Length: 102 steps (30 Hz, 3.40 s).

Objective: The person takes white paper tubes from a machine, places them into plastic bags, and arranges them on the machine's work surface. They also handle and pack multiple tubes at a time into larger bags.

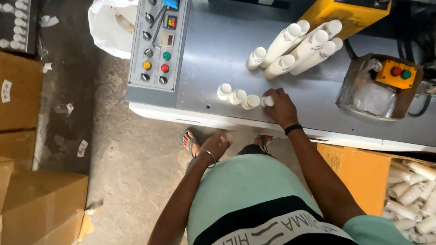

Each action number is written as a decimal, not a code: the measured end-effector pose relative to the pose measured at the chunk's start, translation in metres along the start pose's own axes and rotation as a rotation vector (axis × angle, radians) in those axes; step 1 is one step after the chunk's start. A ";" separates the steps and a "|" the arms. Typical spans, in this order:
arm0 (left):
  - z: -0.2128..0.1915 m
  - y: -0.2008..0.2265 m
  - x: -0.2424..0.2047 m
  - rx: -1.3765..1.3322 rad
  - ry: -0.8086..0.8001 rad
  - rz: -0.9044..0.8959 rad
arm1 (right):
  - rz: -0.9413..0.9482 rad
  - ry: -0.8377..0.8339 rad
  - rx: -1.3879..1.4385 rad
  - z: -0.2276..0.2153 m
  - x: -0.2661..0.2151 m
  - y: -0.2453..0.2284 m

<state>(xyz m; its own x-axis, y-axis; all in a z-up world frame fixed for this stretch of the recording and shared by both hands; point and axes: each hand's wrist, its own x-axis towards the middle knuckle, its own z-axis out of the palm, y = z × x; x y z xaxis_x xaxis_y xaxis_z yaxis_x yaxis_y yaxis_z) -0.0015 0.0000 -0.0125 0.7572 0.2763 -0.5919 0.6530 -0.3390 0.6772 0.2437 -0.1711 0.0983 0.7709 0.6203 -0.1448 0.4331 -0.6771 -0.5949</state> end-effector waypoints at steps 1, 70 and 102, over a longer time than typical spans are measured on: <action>0.000 -0.003 0.002 -0.004 0.007 0.004 | 0.022 0.001 0.045 0.000 -0.003 0.006; -0.019 0.023 -0.011 0.073 -0.054 0.067 | -0.010 0.400 -0.073 -0.043 0.033 -0.036; -0.019 0.019 -0.004 0.129 -0.086 0.033 | 0.028 0.129 0.209 -0.014 -0.039 0.050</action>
<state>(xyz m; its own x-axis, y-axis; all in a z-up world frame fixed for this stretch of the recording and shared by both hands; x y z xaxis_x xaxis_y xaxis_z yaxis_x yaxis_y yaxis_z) 0.0077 0.0092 0.0107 0.7706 0.1865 -0.6094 0.6165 -0.4605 0.6387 0.2422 -0.2348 0.0854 0.8404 0.5374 -0.0697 0.3148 -0.5888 -0.7445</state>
